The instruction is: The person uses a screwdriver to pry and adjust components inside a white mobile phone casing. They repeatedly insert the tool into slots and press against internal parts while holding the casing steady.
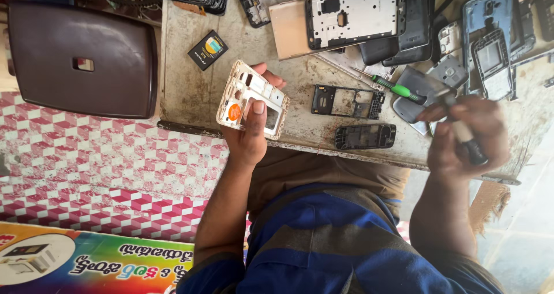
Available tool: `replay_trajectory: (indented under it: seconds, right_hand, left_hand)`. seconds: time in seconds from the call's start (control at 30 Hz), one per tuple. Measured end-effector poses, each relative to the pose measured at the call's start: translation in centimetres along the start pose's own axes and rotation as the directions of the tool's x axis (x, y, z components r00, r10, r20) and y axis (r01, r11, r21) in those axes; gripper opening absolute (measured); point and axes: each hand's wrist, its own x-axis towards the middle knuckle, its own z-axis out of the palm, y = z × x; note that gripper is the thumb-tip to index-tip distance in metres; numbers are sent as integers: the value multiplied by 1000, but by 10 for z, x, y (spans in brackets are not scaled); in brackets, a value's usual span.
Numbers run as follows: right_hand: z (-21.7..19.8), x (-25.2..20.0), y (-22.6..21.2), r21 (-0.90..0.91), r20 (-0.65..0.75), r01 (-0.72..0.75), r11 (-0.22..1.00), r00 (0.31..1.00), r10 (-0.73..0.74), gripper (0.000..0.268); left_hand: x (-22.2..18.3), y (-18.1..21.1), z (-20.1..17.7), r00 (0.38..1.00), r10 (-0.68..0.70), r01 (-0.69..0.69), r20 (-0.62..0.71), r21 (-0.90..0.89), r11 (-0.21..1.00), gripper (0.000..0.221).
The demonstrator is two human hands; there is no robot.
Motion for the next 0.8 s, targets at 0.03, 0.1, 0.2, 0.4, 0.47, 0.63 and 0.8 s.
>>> replay_trajectory:
  seconds: [0.03, 0.1, 0.2, 0.4, 0.47, 0.63, 0.8]
  right_hand:
    - [3, 3, -5, 40, 19, 4, 999, 1000, -4, 29]
    - [15, 8, -16, 73, 75, 33, 997, 996, -38, 26]
    - [38, 15, -32, 209, 156, 33, 977, 986, -66, 28]
    - [85, 24, -46, 180, 335, -46, 983, 942, -17, 46]
    - [99, 21, -47, 159, 289, -75, 984, 957, 26, 59]
    - [121, 13, -37, 219, 239, -42, 975, 971, -12, 71]
    - [127, 8, -25, 132, 267, 158, 979, 945, -188, 74]
  left_hand:
    - [0, 0, 1, 1000, -8, 8, -9, 9, 1000, 50]
    - [0, 1, 3, 999, -26, 26, -28, 28, 999, 49]
    - [0, -1, 5, 997, 21, -22, -79, -16, 1000, 46]
    - [-2, 0, 5, 996, 23, -21, -83, 23, 1000, 45]
    - [-3, 0, 5, 996, 16, -14, -82, 25, 1000, 45]
    - [-2, 1, 3, 998, 23, -18, -65, 77, 997, 43]
    - [-4, 2, 4, 1000, 25, -25, -7, 79, 997, 42]
